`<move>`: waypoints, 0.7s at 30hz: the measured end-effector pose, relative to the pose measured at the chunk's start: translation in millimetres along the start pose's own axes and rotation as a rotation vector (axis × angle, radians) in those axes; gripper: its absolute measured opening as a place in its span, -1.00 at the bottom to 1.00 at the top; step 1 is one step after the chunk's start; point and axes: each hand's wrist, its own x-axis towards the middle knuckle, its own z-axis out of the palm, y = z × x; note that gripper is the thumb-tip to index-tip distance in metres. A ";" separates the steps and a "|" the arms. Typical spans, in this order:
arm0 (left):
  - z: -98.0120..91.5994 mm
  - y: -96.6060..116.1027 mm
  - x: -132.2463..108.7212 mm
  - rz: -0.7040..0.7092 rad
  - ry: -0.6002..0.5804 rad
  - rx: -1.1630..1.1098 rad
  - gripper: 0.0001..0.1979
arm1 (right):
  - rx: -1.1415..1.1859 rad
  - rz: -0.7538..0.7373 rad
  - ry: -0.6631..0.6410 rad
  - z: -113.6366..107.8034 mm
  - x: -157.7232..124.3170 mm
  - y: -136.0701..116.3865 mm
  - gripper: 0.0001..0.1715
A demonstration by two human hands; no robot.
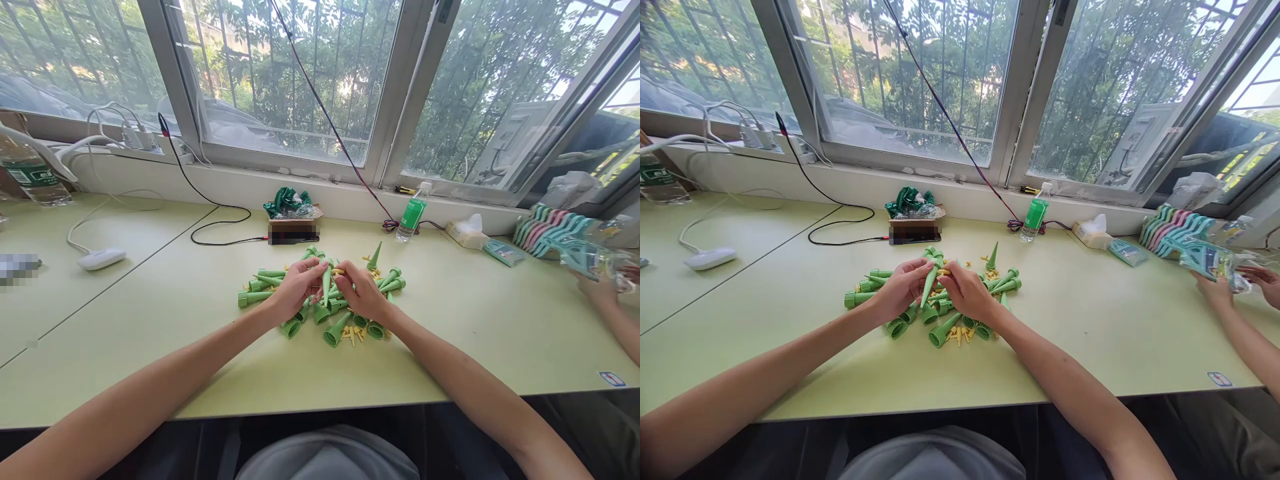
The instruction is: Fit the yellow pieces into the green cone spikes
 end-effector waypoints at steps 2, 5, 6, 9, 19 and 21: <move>0.4 0.3 -0.5 -0.002 -0.005 0.014 -0.63 | -0.015 -0.006 0.001 0.6 -0.4 1.0 -0.79; 0.9 0.4 -0.8 -0.002 -0.016 0.024 -0.63 | -0.031 -0.014 0.003 1.3 -1.0 2.4 -0.77; 0.9 0.3 -0.8 -0.002 -0.020 0.024 -0.63 | -0.034 -0.015 0.003 1.4 -1.2 2.9 -0.77; 0.7 0.3 -0.7 0.000 -0.039 0.016 -0.64 | -0.037 -0.020 -0.001 1.7 -1.9 4.1 -0.77; 2.3 2.1 -1.4 -0.007 -0.061 -0.029 -0.66 | -0.029 -0.002 -0.008 0.3 -1.2 -0.7 -0.74; 2.7 2.5 -1.3 -0.024 -0.055 -0.050 -0.67 | 0.012 0.023 -0.011 0.5 -1.2 -2.0 -0.72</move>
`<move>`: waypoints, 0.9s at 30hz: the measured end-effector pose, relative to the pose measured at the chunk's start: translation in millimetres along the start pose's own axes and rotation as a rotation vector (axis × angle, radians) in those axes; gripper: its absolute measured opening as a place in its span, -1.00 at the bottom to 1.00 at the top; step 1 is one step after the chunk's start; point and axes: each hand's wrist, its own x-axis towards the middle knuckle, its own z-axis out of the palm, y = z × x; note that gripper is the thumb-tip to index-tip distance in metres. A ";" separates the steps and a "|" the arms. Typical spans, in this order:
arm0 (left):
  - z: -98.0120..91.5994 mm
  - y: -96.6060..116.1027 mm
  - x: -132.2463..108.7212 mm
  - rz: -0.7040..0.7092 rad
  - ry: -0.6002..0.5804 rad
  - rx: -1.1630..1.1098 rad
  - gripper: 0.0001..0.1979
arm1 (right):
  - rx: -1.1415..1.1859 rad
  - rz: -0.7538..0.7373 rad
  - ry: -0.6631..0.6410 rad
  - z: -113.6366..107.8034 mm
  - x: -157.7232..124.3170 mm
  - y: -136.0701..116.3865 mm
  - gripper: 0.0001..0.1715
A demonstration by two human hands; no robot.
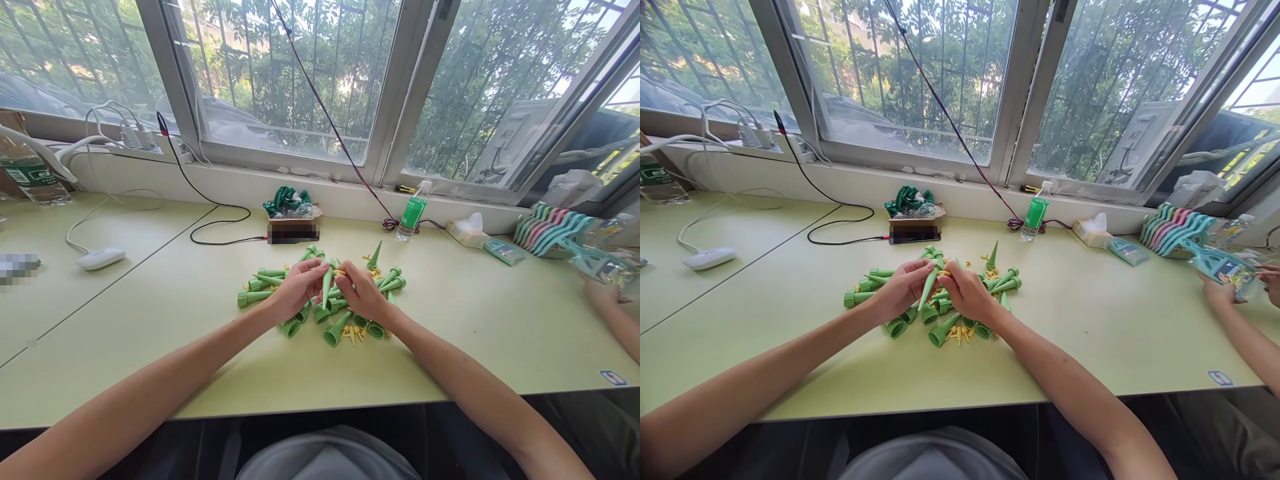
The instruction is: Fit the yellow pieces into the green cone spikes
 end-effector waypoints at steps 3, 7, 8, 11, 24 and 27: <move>-0.8 0.0 0.7 -0.021 -0.006 -0.037 -0.69 | 0.072 0.041 -0.010 0.5 -0.2 -1.5 -0.67; -4.2 -1.3 2.4 -0.046 -0.029 -0.065 -0.74 | 0.077 0.057 -0.006 1.0 0.7 -3.4 -0.65; -5.1 -1.8 2.9 -0.052 -0.032 -0.066 -0.76 | 0.067 0.059 0.000 1.1 1.1 -3.7 -0.65; -6.6 -2.9 3.9 -0.091 -0.029 -0.064 -0.78 | 0.030 0.063 0.018 1.7 1.8 -3.5 -0.65; -0.4 0.3 2.3 -0.170 0.042 0.006 -0.77 | 0.043 0.158 0.036 3.0 3.0 -5.1 -0.60; -0.4 -0.3 2.6 -0.163 0.060 0.010 -0.77 | 0.200 0.267 0.015 4.7 3.1 -6.4 -0.57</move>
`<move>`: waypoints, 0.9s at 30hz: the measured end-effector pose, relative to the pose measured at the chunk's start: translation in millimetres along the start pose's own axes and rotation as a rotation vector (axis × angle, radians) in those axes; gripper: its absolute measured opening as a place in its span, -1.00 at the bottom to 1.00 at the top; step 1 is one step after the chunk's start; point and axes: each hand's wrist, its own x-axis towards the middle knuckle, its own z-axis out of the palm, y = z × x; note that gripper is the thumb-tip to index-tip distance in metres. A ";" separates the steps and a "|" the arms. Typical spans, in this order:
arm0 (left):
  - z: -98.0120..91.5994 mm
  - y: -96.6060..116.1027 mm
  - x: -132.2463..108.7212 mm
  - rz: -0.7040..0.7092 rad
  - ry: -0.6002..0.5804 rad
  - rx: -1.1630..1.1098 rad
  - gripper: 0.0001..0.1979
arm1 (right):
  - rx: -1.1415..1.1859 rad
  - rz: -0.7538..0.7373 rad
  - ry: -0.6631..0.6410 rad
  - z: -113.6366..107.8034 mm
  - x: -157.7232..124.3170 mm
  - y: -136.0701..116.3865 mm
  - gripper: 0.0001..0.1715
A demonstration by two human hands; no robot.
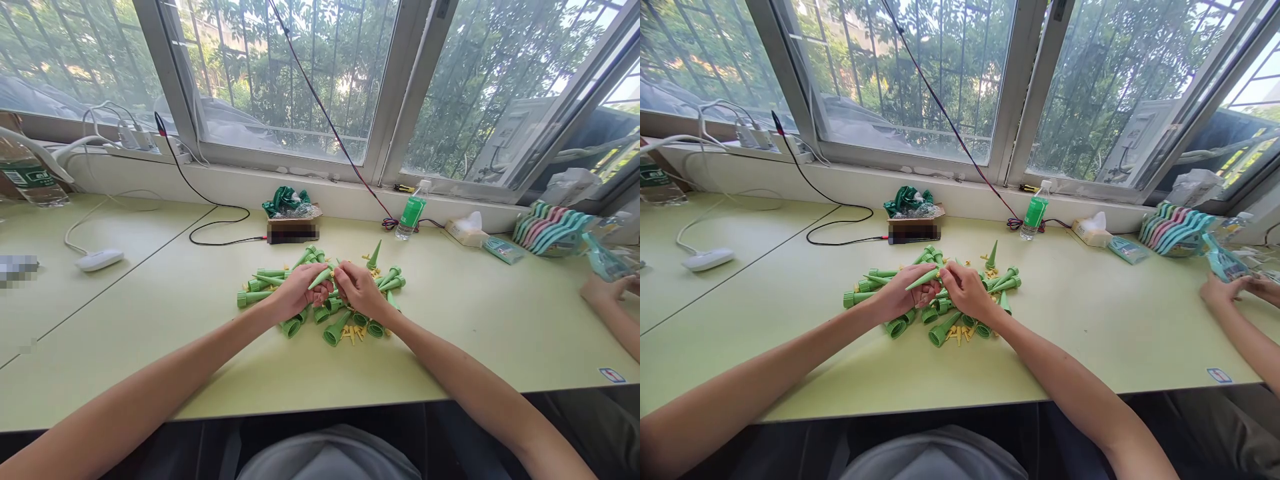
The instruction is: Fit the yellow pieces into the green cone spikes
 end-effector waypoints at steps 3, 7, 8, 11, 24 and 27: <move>-0.2 -0.5 -0.2 0.007 0.001 0.013 -0.75 | 0.225 0.095 -0.027 3.0 0.8 -0.2 -0.55; -1.3 -1.5 -0.5 0.011 -0.011 0.026 -0.73 | 0.441 0.167 -0.053 5.7 2.5 -2.0 -0.54; -1.7 -1.9 -0.2 0.011 -0.014 0.027 -0.72 | 0.469 0.177 -0.053 6.1 2.7 -2.4 -0.54; -3.3 -3.3 1.7 -0.003 -0.010 0.028 -0.72 | 0.532 0.208 -0.043 7.0 2.9 -2.6 -0.54; -7.5 -7.3 6.0 -0.023 -0.009 0.000 -0.77 | 0.566 0.235 -0.034 7.9 1.9 0.2 -0.55; -8.0 -7.6 6.1 -0.017 -0.014 0.007 -0.76 | 0.554 0.237 -0.034 7.8 2.1 0.8 -0.55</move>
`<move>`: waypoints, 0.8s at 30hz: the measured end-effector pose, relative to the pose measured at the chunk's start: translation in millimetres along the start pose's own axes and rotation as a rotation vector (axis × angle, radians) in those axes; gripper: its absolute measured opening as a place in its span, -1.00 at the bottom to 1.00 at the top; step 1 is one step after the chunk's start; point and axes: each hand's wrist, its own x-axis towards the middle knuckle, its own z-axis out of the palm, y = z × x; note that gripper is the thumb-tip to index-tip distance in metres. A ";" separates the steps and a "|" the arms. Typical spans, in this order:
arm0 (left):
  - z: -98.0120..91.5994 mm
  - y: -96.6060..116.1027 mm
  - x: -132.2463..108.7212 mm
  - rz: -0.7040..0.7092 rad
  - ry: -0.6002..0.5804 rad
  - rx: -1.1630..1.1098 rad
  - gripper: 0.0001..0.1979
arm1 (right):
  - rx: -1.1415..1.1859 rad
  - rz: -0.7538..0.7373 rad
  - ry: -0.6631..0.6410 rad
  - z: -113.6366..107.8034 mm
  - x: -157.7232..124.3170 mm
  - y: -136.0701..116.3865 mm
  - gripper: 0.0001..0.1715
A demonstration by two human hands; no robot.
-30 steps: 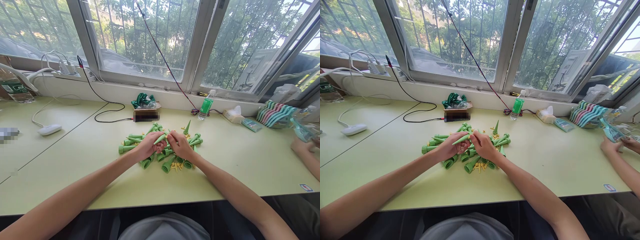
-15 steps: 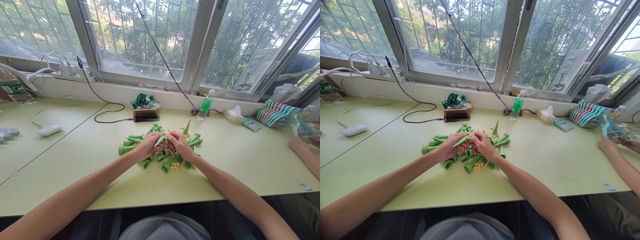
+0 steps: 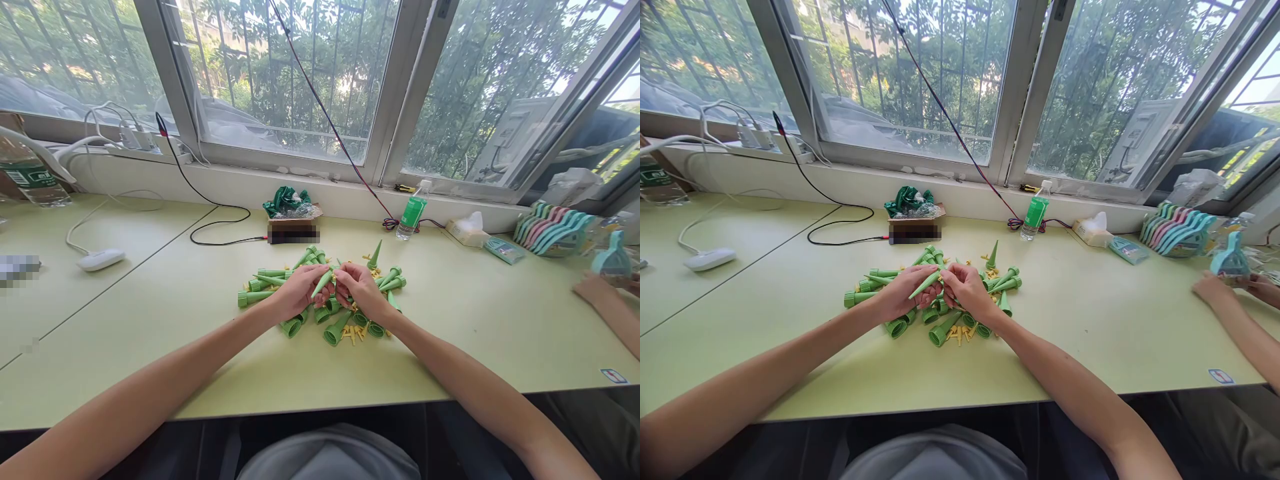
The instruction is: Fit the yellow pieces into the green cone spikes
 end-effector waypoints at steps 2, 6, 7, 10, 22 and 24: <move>0.1 0.1 -0.1 0.004 -0.001 0.004 -0.77 | -0.001 -0.002 0.002 -0.1 -0.1 -0.3 -0.55; 0.9 0.9 -0.7 0.010 -0.004 0.007 -0.78 | 0.012 -0.014 -0.001 0.5 -0.9 -2.5 -0.56; 1.2 1.2 -1.0 0.010 -0.004 0.009 -0.78 | 0.015 -0.015 -0.002 0.7 -1.1 -3.1 -0.56; 2.1 2.1 -1.8 0.015 -0.003 0.011 -0.77 | 0.006 -0.008 0.003 1.0 -1.4 -4.5 -0.56; 1.6 1.3 -1.3 0.010 -0.005 0.016 -0.77 | -0.012 -0.027 0.003 1.4 -1.3 -5.7 -0.57; 0.5 0.3 -0.6 0.007 -0.005 0.021 -0.76 | -0.012 -0.033 0.002 1.4 -1.4 -5.0 -0.56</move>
